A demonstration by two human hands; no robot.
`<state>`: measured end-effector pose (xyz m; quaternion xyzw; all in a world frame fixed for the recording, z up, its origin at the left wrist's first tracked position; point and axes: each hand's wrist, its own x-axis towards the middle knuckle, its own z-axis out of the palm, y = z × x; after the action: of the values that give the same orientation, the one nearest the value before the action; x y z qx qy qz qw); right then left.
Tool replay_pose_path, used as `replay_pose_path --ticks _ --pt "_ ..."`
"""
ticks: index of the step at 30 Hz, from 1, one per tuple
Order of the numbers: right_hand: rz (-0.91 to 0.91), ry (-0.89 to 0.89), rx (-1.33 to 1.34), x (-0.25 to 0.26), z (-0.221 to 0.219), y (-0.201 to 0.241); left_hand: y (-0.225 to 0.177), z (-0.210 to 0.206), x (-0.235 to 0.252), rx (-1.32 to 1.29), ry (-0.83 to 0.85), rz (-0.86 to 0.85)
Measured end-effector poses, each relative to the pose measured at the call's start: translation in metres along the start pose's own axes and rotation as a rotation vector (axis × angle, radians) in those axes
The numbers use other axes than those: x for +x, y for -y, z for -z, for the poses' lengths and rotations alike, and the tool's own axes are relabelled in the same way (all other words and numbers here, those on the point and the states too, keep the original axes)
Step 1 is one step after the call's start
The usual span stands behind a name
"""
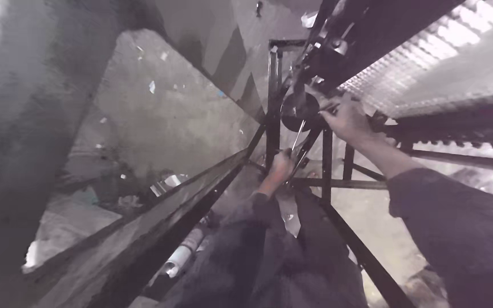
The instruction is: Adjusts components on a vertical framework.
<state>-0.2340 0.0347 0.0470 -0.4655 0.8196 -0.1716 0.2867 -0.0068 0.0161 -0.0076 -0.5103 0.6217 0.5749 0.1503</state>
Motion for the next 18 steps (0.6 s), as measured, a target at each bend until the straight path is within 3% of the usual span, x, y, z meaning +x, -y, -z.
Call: replay_pose_path --ticks 6,12,18 --pt "-0.009 0.138 -0.087 0.008 0.009 0.014 0.0 -0.005 -0.004 -0.034 -0.025 -0.022" --pt "-0.186 0.128 0.04 0.014 0.006 0.01 -0.006 -0.006 -0.007 -0.02 -0.04 0.018" --pt "-0.22 0.075 0.16 0.017 0.003 -0.003 -0.011 0.001 -0.012 0.032 -0.016 0.044"
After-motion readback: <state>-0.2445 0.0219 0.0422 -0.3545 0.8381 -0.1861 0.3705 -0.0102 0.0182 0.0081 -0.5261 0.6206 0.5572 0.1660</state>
